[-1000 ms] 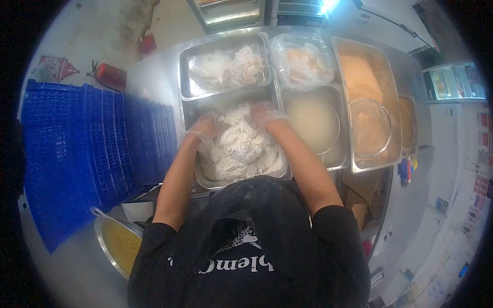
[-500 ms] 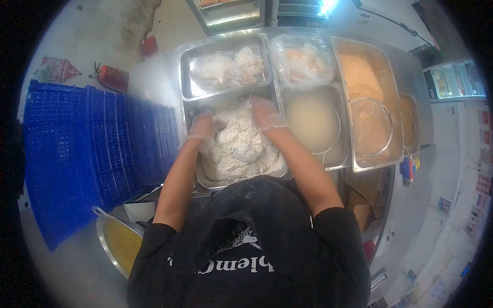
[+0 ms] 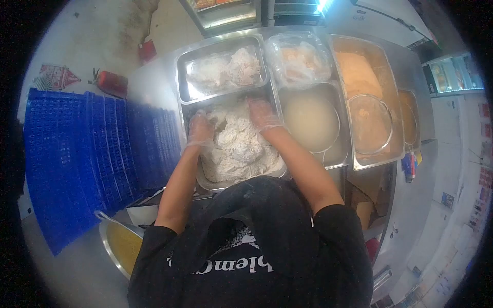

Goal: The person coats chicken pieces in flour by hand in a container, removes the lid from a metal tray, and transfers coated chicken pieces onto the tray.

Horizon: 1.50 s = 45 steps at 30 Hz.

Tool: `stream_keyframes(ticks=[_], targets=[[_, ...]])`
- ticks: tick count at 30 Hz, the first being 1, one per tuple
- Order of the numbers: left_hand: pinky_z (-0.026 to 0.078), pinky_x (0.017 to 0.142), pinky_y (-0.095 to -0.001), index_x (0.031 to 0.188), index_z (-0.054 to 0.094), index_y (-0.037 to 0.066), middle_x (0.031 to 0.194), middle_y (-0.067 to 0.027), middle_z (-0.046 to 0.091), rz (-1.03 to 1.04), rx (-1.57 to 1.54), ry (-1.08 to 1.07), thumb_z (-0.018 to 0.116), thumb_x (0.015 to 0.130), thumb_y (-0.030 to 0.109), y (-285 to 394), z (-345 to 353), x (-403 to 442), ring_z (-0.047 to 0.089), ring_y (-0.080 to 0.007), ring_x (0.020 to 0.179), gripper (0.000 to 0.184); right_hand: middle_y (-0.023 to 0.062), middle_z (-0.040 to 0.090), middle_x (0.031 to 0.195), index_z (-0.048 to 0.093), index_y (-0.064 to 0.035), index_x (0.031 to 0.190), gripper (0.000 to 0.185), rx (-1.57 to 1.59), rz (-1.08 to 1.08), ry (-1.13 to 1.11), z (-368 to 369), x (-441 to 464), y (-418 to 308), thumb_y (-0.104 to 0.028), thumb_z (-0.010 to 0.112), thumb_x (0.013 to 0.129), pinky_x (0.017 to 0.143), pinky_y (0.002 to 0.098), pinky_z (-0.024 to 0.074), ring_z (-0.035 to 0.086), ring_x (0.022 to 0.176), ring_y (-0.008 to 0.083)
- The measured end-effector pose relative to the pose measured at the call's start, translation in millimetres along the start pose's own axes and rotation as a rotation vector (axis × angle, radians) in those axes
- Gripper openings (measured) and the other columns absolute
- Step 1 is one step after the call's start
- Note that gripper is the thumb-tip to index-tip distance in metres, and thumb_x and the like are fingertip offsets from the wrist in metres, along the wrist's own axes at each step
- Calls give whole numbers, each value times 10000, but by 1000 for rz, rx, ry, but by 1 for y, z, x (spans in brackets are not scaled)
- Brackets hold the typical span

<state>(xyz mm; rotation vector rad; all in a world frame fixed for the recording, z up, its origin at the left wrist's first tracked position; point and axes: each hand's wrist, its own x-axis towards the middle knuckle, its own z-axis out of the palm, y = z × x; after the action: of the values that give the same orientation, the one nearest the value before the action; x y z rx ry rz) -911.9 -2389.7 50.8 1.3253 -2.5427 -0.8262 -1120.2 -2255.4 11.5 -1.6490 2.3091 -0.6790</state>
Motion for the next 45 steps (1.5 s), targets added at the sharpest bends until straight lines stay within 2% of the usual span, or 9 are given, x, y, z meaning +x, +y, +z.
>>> stream_keyframes(ticks=[10, 13, 24, 29, 31, 35, 39, 41, 45], targets=[[564, 863, -464, 1095, 688, -28, 1017, -263, 713, -113, -106, 58, 779, 819, 165, -2, 15, -13, 700, -430, 974, 349, 259, 698, 933, 710, -1, 889, 247, -149, 106, 13, -9, -5, -11, -134, 524, 980, 778, 502, 544, 690, 849, 429], [564, 826, -475, 1033, 693, -2, 950, -240, 706, 206, 9, 213, 732, 846, 171, 7, 11, -18, 700, -415, 921, 257, 257, 690, 904, 701, -6, 866, 186, -149, 67, 10, -21, -5, -16, -82, 540, 920, 775, 495, 548, 689, 843, 417], [536, 725, -521, 913, 632, -9, 920, -255, 645, 352, 52, 178, 579, 884, 60, 80, 6, -5, 659, -433, 806, 91, 233, 703, 957, 713, -14, 917, 168, -139, 57, -52, -71, 12, -81, -71, 557, 892, 833, 458, 574, 703, 941, 404], [552, 677, -481, 913, 626, -21, 906, -270, 635, 338, 226, 109, 585, 880, 51, 70, 9, -4, 676, -409, 811, 89, 244, 668, 997, 633, -41, 1011, 306, 117, -231, 256, -40, 8, -49, -249, 410, 1041, 823, 560, 488, 640, 988, 455], [560, 705, -486, 930, 624, -26, 914, -274, 635, 200, 283, -6, 562, 889, 28, 71, 6, 2, 676, -409, 832, 91, 259, 637, 1074, 610, -46, 1022, 223, 45, 185, -158, -77, 15, -61, -207, 456, 1002, 836, 548, 485, 620, 1037, 444], [546, 765, -497, 950, 667, -2, 848, -213, 655, 372, 99, 233, 617, 871, 101, 71, 12, 5, 652, -428, 842, 139, 240, 662, 985, 624, -30, 943, 133, 63, -107, 47, -41, 14, -59, -120, 527, 930, 805, 552, 519, 655, 937, 441], [547, 728, -517, 927, 636, -26, 869, -245, 630, 287, 54, 141, 579, 894, 56, 68, -4, -3, 665, -448, 813, 105, 226, 660, 1090, 645, -41, 992, 154, -29, 169, -181, -80, 24, -93, -117, 526, 931, 898, 540, 519, 646, 1056, 426], [548, 711, -504, 926, 634, -28, 863, -225, 632, 499, -35, 195, 591, 891, 76, 72, 8, -2, 664, -434, 799, 117, 230, 672, 1012, 659, -46, 947, 152, 70, 227, 67, -86, 7, -107, -119, 527, 931, 838, 533, 534, 666, 941, 431], [553, 724, -493, 928, 639, -22, 910, -239, 648, 507, 83, 191, 624, 851, 27, 73, 8, -4, 663, -438, 826, 92, 237, 680, 989, 677, -43, 939, 203, -43, 81, -50, -63, 18, -81, -146, 503, 954, 820, 532, 541, 671, 906, 441]])
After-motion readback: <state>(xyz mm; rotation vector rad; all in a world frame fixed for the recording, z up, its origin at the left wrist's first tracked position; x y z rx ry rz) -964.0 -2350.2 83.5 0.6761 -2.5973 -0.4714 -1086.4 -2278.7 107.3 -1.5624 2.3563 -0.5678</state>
